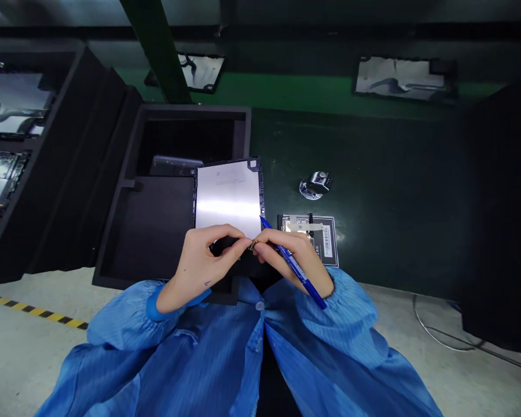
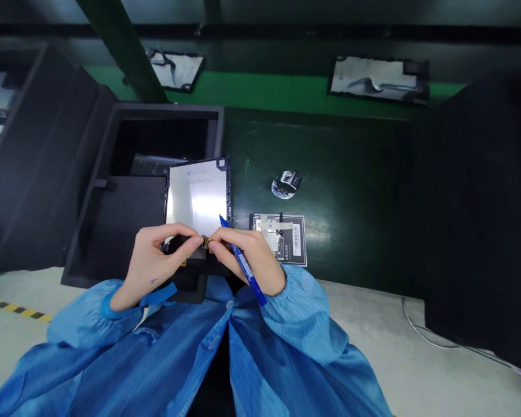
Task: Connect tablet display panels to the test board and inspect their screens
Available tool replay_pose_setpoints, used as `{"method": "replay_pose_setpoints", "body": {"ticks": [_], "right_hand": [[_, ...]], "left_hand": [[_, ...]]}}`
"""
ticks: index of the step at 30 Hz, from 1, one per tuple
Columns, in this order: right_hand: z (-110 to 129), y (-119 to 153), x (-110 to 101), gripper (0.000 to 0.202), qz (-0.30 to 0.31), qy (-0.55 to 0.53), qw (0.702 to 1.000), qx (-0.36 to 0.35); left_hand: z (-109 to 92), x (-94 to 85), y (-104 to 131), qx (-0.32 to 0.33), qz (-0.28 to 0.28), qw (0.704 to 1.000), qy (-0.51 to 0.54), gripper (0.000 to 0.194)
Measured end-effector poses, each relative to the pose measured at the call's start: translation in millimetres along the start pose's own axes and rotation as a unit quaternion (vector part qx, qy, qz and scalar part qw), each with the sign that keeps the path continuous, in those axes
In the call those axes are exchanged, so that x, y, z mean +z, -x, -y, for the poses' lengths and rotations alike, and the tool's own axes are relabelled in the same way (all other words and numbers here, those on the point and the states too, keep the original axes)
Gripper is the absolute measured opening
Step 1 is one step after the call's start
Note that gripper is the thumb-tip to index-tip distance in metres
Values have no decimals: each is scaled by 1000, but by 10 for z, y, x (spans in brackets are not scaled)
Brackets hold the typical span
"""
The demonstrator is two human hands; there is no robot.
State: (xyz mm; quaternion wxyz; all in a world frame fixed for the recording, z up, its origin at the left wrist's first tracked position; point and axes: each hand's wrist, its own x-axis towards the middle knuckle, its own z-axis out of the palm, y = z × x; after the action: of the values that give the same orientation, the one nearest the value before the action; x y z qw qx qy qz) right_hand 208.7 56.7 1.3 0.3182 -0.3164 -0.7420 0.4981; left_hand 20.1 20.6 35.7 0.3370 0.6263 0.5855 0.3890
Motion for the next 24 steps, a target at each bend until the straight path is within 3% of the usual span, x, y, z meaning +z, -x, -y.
{"method": "replay_pose_setpoints", "body": {"ticks": [11, 24], "right_hand": [[-48, 13, 10, 31, 10, 38, 999, -9], [-108, -11, -61, 23, 57, 41, 996, -52]], "left_hand": [[76, -51, 29, 25, 70, 996, -58, 24], [71, -32, 48, 39, 83, 994, -65, 22]]}}
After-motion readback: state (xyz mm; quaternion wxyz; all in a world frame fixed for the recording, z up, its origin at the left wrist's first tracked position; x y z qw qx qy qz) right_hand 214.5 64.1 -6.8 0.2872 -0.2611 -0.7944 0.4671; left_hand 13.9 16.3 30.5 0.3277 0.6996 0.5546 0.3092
